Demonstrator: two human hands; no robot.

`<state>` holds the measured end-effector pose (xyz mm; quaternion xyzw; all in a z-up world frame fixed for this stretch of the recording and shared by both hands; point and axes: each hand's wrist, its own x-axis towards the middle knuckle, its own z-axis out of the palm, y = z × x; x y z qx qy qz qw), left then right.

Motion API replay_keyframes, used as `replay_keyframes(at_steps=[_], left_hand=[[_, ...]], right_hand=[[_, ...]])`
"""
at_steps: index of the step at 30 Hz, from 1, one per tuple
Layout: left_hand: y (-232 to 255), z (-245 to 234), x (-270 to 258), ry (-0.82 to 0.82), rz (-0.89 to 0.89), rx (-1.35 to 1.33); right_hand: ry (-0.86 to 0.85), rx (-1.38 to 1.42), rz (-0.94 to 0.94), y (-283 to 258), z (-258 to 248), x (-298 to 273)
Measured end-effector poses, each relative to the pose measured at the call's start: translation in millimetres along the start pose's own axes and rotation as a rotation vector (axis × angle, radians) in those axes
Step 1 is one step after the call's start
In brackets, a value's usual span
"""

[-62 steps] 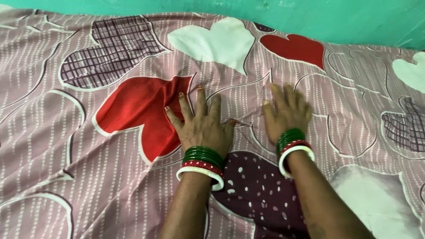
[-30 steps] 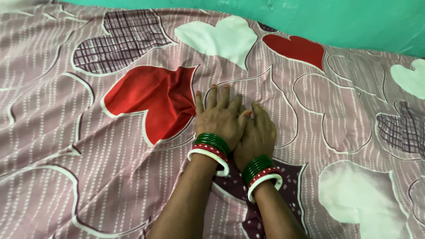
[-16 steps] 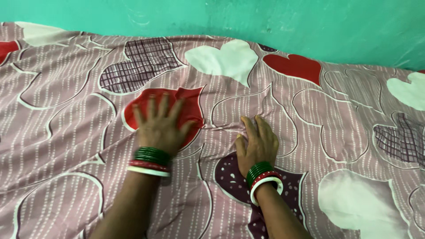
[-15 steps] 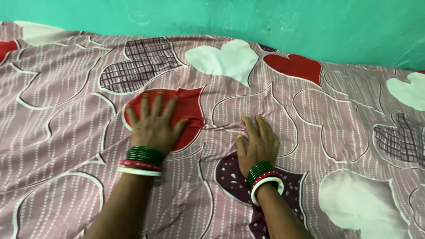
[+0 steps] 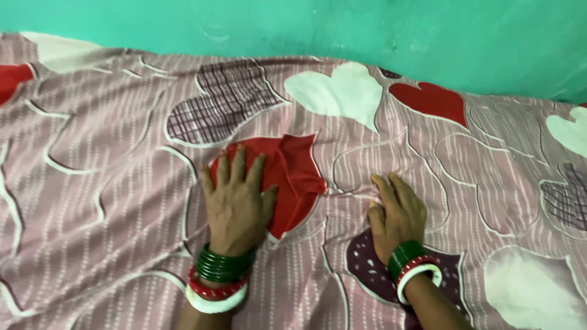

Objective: The person smoothes a patterned bedsheet over a mattress by hand and tucks the edges into the bed frame.

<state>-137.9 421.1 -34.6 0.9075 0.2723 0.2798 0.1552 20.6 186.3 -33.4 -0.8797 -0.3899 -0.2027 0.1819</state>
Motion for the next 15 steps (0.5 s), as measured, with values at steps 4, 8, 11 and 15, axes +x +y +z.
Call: replay_keyframes(at_steps=[4, 8, 11, 15], left_hand=[[1, -1, 2, -0.002, -0.021, -0.02], [-1, 3, 12, -0.022, -0.026, -0.046], [-6, 3, 18, -0.012, 0.005, -0.041], [-11, 0, 17, -0.003, 0.008, -0.09]], right_hand=[[-0.035, -0.013, 0.019, 1, 0, -1], [-0.053, -0.014, 0.044, 3, 2, -2], [-0.051, -0.017, 0.019, 3, 1, 0], [-0.059, -0.071, 0.075, -12, 7, 17]])
